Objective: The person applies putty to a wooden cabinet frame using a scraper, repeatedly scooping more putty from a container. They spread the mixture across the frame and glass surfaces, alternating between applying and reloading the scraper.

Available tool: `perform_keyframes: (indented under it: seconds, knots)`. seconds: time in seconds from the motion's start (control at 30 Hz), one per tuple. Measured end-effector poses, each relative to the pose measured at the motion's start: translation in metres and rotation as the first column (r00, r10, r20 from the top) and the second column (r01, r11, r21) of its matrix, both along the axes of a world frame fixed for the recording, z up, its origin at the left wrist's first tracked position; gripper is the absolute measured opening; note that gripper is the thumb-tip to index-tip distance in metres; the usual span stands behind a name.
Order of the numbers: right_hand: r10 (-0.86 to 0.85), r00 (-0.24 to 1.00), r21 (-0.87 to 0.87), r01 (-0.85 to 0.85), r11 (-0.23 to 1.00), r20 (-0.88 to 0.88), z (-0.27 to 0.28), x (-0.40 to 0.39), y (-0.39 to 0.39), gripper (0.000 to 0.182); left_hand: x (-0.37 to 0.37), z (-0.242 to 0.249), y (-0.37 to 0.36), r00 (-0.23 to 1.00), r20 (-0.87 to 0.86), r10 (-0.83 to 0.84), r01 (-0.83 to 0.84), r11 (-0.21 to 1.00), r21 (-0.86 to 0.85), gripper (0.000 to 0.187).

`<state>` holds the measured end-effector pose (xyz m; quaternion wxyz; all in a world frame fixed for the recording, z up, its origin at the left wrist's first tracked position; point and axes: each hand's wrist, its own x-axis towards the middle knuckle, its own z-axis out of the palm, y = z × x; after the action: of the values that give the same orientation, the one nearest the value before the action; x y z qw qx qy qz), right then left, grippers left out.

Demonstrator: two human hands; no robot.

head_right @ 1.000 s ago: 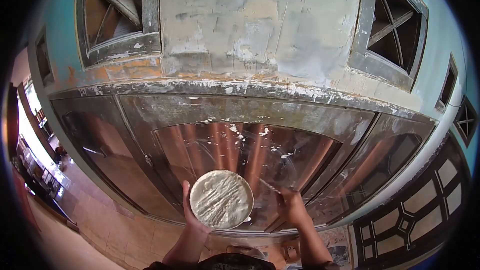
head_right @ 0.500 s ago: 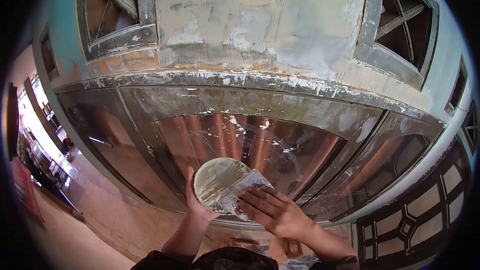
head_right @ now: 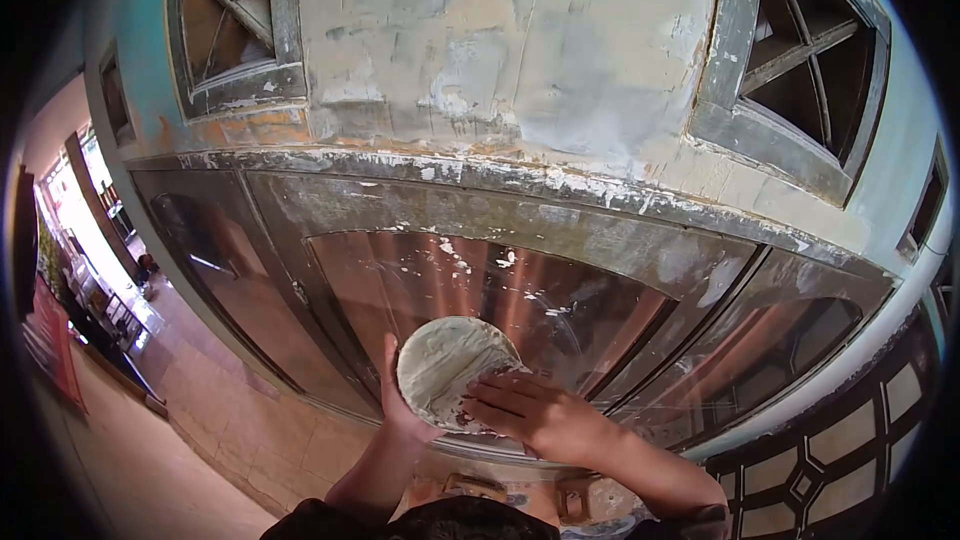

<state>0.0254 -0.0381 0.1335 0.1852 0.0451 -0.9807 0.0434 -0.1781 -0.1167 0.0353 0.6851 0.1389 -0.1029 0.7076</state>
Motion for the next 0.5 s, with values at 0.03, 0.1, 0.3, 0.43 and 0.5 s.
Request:
perform_keyframes:
  seconds: [0.03,0.1,0.3,0.43,0.5]
  knots:
    - [-0.002,1.000,-0.005,0.002,1.000,0.006,0.000,0.002,0.001,0.047,0.003,0.001,0.000,1.000,-0.019,0.017,-0.017,1.000,-0.017,0.098]
    - [0.005,1.000,-0.016,-0.005,1.000,-0.006,0.002,0.007,0.006,0.047,0.007,-0.004,0.005,0.999,-0.030,0.027,-0.027,0.999,-0.019,0.098]
    - [0.030,1.000,-0.047,-0.030,0.998,-0.001,0.001,0.019,0.018,0.049,0.020,-0.001,0.016,0.999,-0.033,0.020,-0.020,1.000,0.007,0.100]
    - [0.027,0.999,-0.048,-0.026,0.998,0.020,0.001,0.026,0.022,0.051,0.027,0.002,0.021,0.999,-0.026,0.039,-0.040,0.999,-0.028,0.101]
    - [0.033,0.999,-0.066,-0.032,0.997,0.006,0.002,0.030,0.026,0.051,0.030,-0.003,0.023,0.998,-0.042,0.040,-0.041,0.999,-0.026,0.101]
